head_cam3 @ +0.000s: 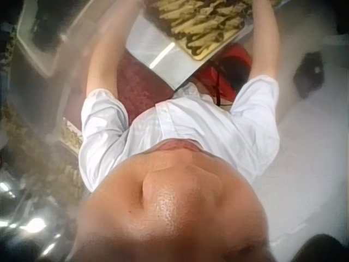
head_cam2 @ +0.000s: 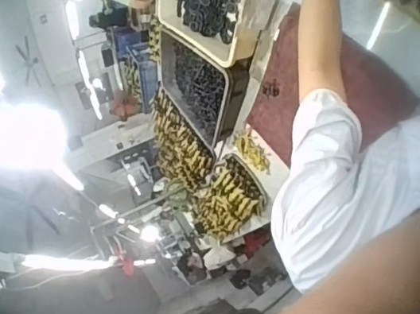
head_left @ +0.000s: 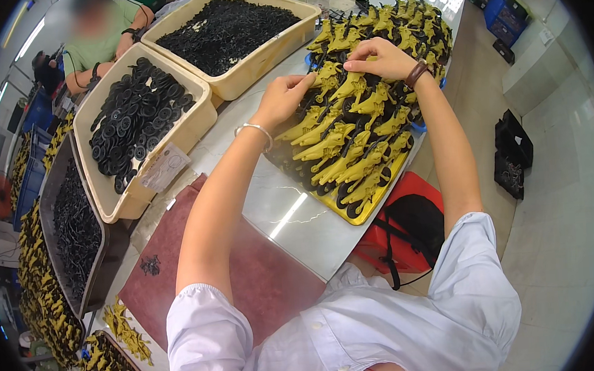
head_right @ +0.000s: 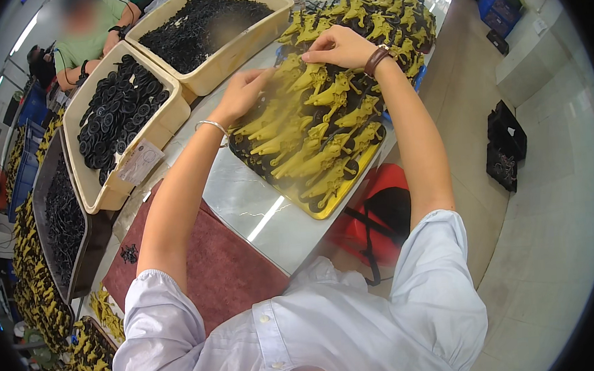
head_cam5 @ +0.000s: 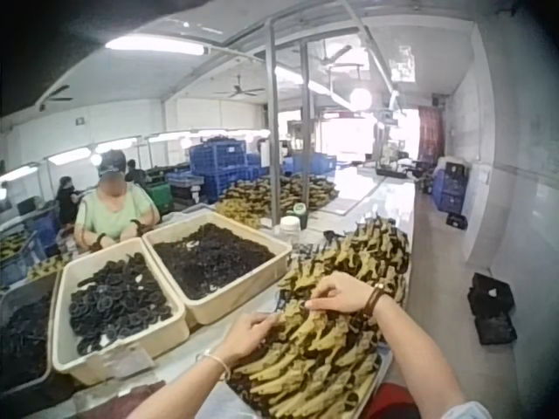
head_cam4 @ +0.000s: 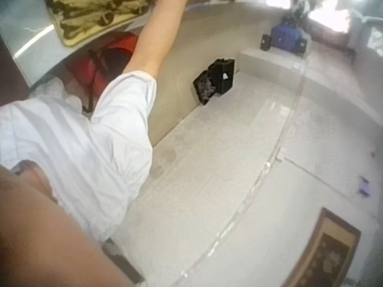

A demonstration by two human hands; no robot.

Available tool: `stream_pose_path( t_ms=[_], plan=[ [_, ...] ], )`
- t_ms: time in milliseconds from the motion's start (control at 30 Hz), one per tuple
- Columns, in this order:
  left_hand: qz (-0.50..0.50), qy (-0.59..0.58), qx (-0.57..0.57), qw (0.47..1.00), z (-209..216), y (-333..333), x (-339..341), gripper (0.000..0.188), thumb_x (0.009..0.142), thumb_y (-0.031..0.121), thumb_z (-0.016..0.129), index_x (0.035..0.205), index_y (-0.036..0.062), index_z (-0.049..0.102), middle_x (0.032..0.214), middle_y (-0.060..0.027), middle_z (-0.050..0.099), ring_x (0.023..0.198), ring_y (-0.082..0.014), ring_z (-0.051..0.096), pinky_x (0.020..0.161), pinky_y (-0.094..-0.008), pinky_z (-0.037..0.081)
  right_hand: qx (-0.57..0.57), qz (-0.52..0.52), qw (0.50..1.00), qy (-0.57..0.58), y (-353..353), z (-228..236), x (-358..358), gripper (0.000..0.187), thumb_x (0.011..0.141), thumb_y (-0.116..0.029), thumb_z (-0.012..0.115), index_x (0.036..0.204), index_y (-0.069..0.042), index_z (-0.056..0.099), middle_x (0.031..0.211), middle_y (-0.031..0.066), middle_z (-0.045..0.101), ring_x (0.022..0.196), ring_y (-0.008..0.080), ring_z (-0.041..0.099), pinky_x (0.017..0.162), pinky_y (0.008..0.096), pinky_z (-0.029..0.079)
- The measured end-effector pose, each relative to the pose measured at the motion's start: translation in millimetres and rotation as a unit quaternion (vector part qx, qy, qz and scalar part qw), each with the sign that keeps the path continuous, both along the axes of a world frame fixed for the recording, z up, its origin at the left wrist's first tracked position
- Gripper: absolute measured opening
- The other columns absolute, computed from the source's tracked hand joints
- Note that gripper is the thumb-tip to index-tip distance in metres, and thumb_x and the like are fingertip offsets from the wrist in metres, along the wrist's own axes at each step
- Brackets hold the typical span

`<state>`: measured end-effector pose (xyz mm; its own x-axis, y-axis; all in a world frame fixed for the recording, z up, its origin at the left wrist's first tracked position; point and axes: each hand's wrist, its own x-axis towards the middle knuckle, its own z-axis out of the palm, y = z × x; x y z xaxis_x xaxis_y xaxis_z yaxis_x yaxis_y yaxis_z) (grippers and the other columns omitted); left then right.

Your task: The person assembles toy motorcycles by attaching wheels and frame components together by hand, then stacks the completed toy motorcycles onto a tray.

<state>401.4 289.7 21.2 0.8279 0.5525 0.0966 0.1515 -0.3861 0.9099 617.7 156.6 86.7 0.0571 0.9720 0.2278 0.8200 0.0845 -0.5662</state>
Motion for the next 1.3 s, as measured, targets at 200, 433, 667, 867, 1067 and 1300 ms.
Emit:
stream_pose_path(
  t_ms=[200, 433, 667, 867, 1067, 1300],
  plan=[
    [0.019, -0.029, 0.022, 0.999, 0, -1, -18, 0.05, 0.09, 0.042, 0.052, 0.11, -0.0021, 0.063, 0.097, -0.0145, 0.068, 0.088, -0.0193, 0.063, 0.081, -0.0291, 0.045, 0.003, -0.11, 0.992, -0.058, 1, -1, -20, 0.039, 0.078, -0.041, 0.071, 0.079, -0.001, 0.07, 0.071, 0.0087, 0.064, 0.068, 0.0163, 0.059, 0.065, 0.0304, 0.048],
    [0.013, -0.025, 0.039, 0.999, -2, -3, -43, 0.053, 0.091, 0.044, 0.05, 0.116, -0.0011, 0.06, 0.109, -0.0176, 0.065, 0.101, -0.0224, 0.06, 0.09, -0.0298, 0.042, 0.049, -0.189, 0.98, -0.046, -6, 6, -21, 0.048, 0.083, -0.047, 0.063, 0.085, 0.0, 0.069, 0.071, 0.0069, 0.065, 0.066, 0.0151, 0.059, 0.064, 0.0288, 0.047],
    [0.041, -0.097, 0.077, 0.992, 6, -9, -104, 0.053, 0.092, 0.045, 0.048, 0.121, 0.0018, 0.057, 0.115, -0.0179, 0.062, 0.108, -0.0247, 0.057, 0.093, -0.0332, 0.041, 0.2, -0.159, 0.967, 0.002, -38, 20, -51, 0.033, 0.087, -0.032, 0.062, 0.09, 0.0, 0.067, 0.084, 0.0099, 0.065, 0.076, 0.0176, 0.061, 0.071, 0.0287, 0.046],
    [0.104, -0.108, 0.216, 0.965, 50, -73, -229, 0.035, 0.091, 0.031, 0.053, 0.112, 0.0036, 0.06, 0.114, -0.0176, 0.059, 0.109, -0.0312, 0.054, 0.095, -0.0387, 0.04, 0.25, 0.051, 0.966, 0.042, -64, 41, -214, 0.011, 0.086, -0.008, 0.06, 0.089, 0.003, 0.062, 0.088, 0.011, 0.064, 0.085, 0.0202, 0.06, 0.079, 0.0296, 0.045],
    [0.271, 0.06, 0.367, 0.888, 27, -182, -385, 0.036, 0.089, 0.031, 0.056, 0.116, 0.0076, 0.058, 0.127, -0.017, 0.051, 0.119, -0.0346, 0.045, 0.101, -0.0478, 0.03, 0.12, 0.237, 0.962, 0.068, -66, -24, -337, 0.021, 0.078, -0.009, 0.067, 0.098, -0.002, 0.064, 0.106, 0.0149, 0.06, 0.098, 0.0314, 0.057, 0.086, 0.0371, 0.044],
    [0.662, 0.035, 0.191, 0.724, -42, -327, -536, 0.021, 0.083, 0.011, 0.063, 0.102, 0.0036, 0.066, 0.106, -0.0144, 0.063, 0.103, -0.0304, 0.058, 0.089, -0.0361, 0.045, 0.089, 0.151, 0.978, 0.114, -83, -109, -364, 0.011, 0.08, -0.007, 0.065, 0.087, 0.002, 0.063, 0.095, 0.0137, 0.062, 0.088, 0.0276, 0.059, 0.08, 0.0345, 0.046]
  ],
)
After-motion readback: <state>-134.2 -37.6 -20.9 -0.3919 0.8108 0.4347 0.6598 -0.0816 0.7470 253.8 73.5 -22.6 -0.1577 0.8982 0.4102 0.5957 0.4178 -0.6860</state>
